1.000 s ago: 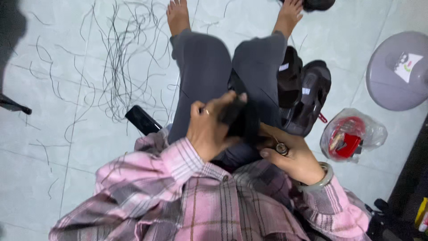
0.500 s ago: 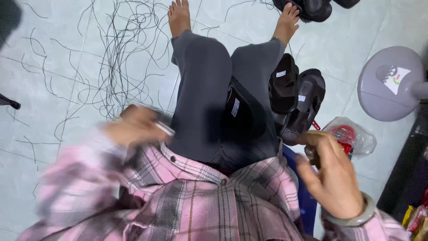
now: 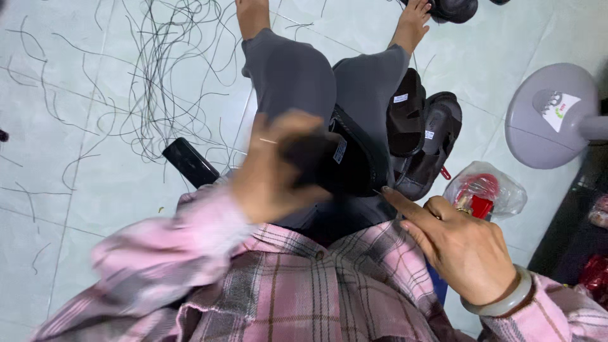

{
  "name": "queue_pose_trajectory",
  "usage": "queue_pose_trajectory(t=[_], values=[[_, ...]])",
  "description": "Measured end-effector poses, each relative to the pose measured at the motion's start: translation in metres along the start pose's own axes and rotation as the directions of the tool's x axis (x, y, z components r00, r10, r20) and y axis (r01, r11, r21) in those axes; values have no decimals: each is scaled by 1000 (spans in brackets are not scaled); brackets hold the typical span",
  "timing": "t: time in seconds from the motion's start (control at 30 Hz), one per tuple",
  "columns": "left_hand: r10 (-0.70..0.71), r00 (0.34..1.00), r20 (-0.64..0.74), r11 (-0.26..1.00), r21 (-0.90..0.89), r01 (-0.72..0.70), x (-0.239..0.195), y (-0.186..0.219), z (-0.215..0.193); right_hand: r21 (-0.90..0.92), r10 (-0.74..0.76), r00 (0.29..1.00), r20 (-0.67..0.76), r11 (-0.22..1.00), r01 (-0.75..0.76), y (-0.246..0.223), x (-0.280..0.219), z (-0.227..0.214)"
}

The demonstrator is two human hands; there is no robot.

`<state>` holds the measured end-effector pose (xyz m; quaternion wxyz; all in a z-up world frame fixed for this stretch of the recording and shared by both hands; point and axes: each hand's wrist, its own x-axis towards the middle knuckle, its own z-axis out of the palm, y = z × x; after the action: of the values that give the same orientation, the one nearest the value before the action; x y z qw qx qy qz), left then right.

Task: The person sits on the floor and sews a brown sandal using a needle and thread. They repeatedly push the needle through the sandal's strap and pull the thread to secure the stitching.

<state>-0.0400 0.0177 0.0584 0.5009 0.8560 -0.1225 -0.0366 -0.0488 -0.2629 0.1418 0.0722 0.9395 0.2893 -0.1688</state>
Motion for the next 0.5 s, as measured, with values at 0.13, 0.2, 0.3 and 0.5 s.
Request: queue_pose_trajectory(t=[0.13, 0.2, 0.3, 0.5], values=[[147, 957, 250, 846, 470, -252, 9, 1, 48, -30, 52, 998, 38, 998, -51, -7, 1, -8], [241, 953, 181, 853, 430, -297, 10, -2, 58, -66, 105, 991, 80, 993, -100, -11, 1, -13], [214, 963, 165, 870, 416, -265, 8, -5, 65, -161, 64, 996, 60, 985, -53, -12, 0, -16], [210, 961, 178, 871, 413, -267, 10, -4, 63, -11, 68, 980, 188, 998, -68, -1, 2, -9]])
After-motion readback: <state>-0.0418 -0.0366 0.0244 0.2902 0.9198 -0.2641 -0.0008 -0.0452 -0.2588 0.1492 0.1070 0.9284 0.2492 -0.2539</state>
